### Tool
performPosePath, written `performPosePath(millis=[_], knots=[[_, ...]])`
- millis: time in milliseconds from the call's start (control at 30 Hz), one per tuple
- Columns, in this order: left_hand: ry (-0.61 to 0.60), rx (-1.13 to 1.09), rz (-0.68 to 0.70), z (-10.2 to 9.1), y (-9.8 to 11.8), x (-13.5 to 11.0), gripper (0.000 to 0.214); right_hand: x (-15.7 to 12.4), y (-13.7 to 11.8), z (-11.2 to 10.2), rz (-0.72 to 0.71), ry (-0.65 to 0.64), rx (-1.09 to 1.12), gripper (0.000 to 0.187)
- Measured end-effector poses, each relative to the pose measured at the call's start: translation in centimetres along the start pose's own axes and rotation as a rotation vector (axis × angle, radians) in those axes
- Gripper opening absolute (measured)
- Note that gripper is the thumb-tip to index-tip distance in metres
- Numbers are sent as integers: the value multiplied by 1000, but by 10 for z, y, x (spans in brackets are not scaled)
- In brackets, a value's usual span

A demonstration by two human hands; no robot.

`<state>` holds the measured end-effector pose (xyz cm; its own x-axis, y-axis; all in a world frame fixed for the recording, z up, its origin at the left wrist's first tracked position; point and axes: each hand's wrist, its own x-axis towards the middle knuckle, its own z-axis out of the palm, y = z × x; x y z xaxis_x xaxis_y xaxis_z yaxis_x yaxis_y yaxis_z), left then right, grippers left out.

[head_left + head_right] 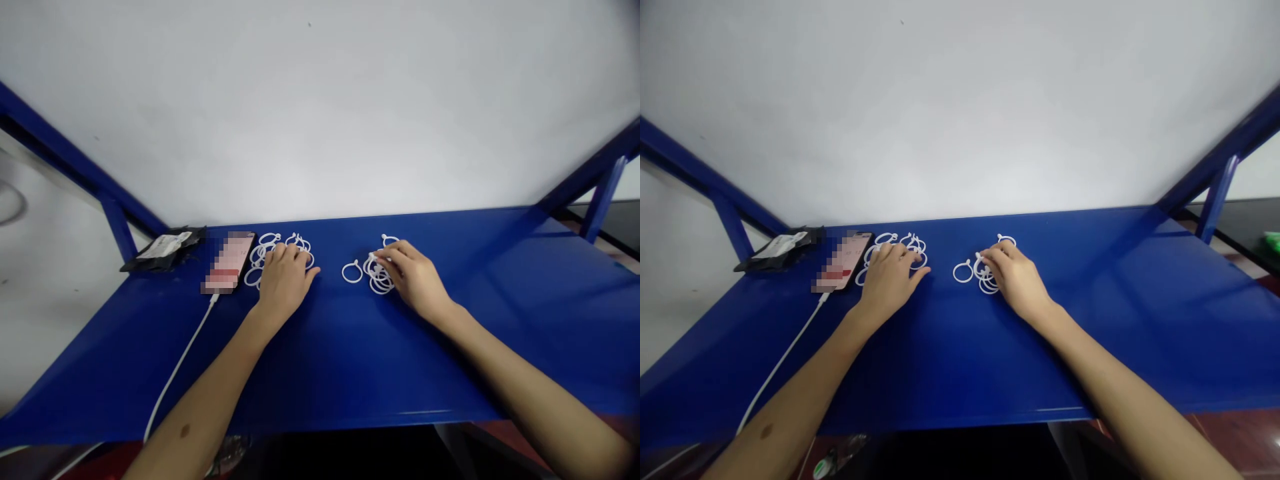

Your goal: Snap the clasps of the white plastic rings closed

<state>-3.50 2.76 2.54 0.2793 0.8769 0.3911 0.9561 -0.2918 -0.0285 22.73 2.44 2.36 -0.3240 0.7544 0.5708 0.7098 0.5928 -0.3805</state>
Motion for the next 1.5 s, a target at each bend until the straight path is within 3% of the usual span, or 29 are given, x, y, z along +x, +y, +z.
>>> performPosePath(millis=[133,233,400,567,767,833,1033,1100,1200,1333,1500], knots=[[-49,64,23,5,-3,-1,14,2,19,-4,47,-55,-240,22],[56,7,68,5,4,-2,12,2,16,-5,32,-14,-316,24],[298,-118,208,-7,30,-10,15,1,-15,-4,4,8,-53,23],[363,-199,317,-12,52,-21,22,-5,-39,4,105,-139,228,24],[262,-362,380,-4,49,-21,14,-6,-42,7,242,-192,451,17],[219,-403,371,-3,44,-18,15,-5,-40,7,241,-182,446,16],[89,-401,155,-3,31,-13,40,-5,-38,7,184,-141,384,16],[24,-359,175,-2,30,-13,42,-5,-38,7,167,-131,370,16],[-55,-320,241,-2,31,-14,28,-5,-36,5,149,-111,347,17],[-33,-312,263,-3,26,-12,20,-4,-33,2,116,-56,257,17],[37,-290,182,-3,19,-8,22,-3,-31,1,147,-52,217,15]])
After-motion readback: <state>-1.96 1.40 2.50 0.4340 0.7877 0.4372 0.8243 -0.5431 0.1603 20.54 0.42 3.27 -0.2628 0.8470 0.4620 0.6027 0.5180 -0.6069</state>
